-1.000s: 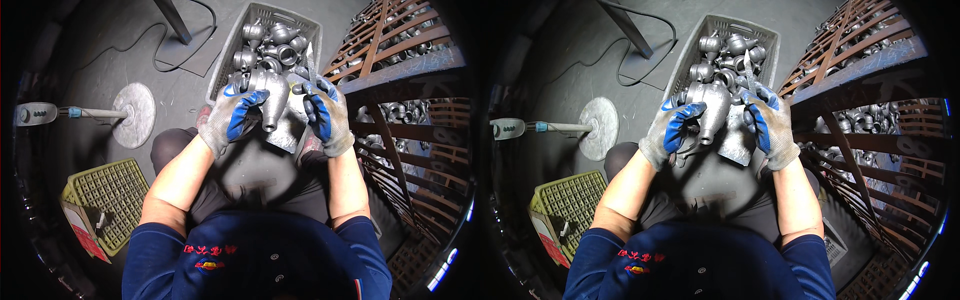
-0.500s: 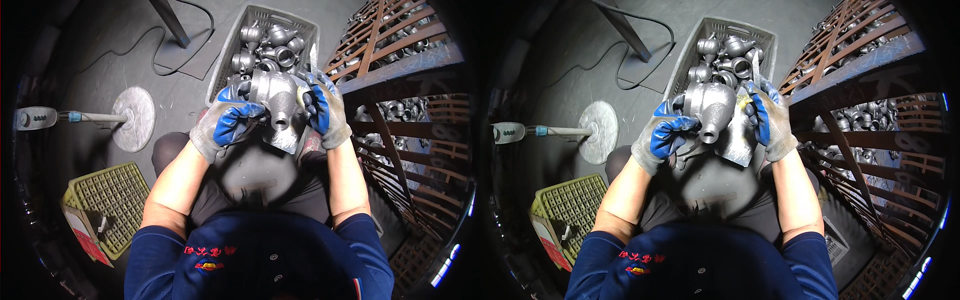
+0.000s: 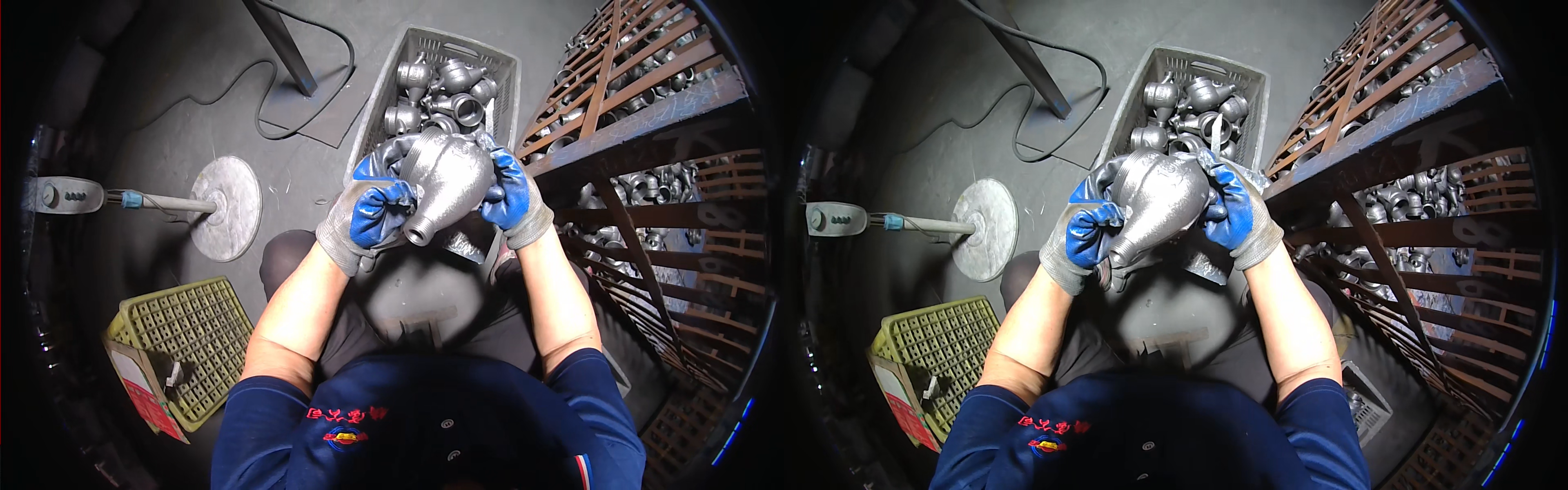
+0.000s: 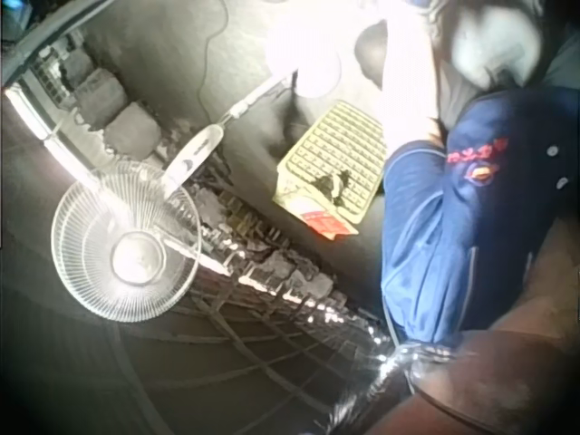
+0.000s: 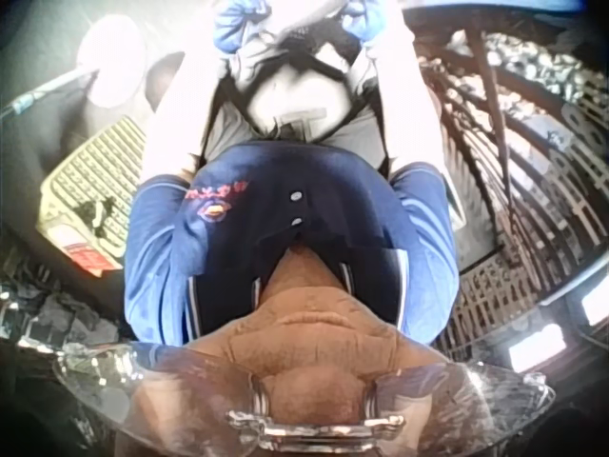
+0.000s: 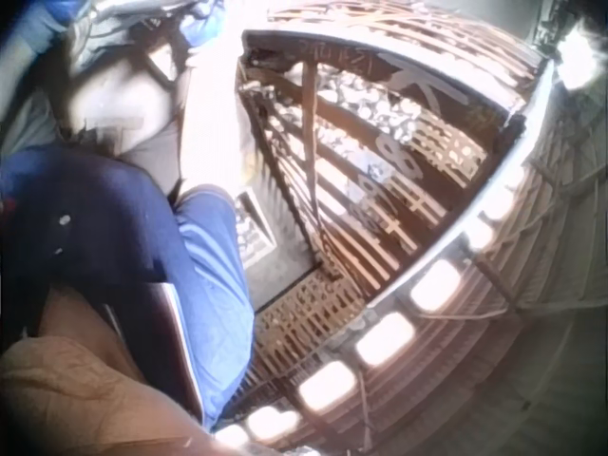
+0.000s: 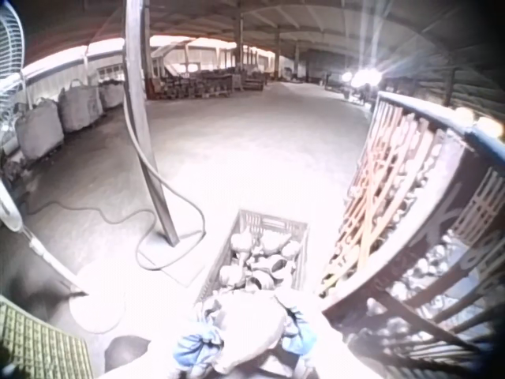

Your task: Cleaning and deburring metal castings using a scraper or hand tool.

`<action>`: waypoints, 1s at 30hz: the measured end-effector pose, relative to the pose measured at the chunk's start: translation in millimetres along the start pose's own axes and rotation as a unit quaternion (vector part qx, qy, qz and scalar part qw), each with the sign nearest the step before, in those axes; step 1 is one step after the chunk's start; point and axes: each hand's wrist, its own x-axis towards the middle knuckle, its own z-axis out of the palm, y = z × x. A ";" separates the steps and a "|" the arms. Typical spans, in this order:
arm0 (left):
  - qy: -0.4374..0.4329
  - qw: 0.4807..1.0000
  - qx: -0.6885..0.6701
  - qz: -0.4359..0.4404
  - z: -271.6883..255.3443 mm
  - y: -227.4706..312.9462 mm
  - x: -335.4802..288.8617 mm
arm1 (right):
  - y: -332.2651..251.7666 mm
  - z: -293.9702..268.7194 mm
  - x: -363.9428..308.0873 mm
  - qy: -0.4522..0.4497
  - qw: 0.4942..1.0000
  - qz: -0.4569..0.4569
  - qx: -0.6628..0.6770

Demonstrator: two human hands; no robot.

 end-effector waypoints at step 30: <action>0.141 0.981 0.087 0.103 -11.5 -6.8 25.1 | 0.7 -7.0 -7.4 0.031 0.976 -0.137 -0.169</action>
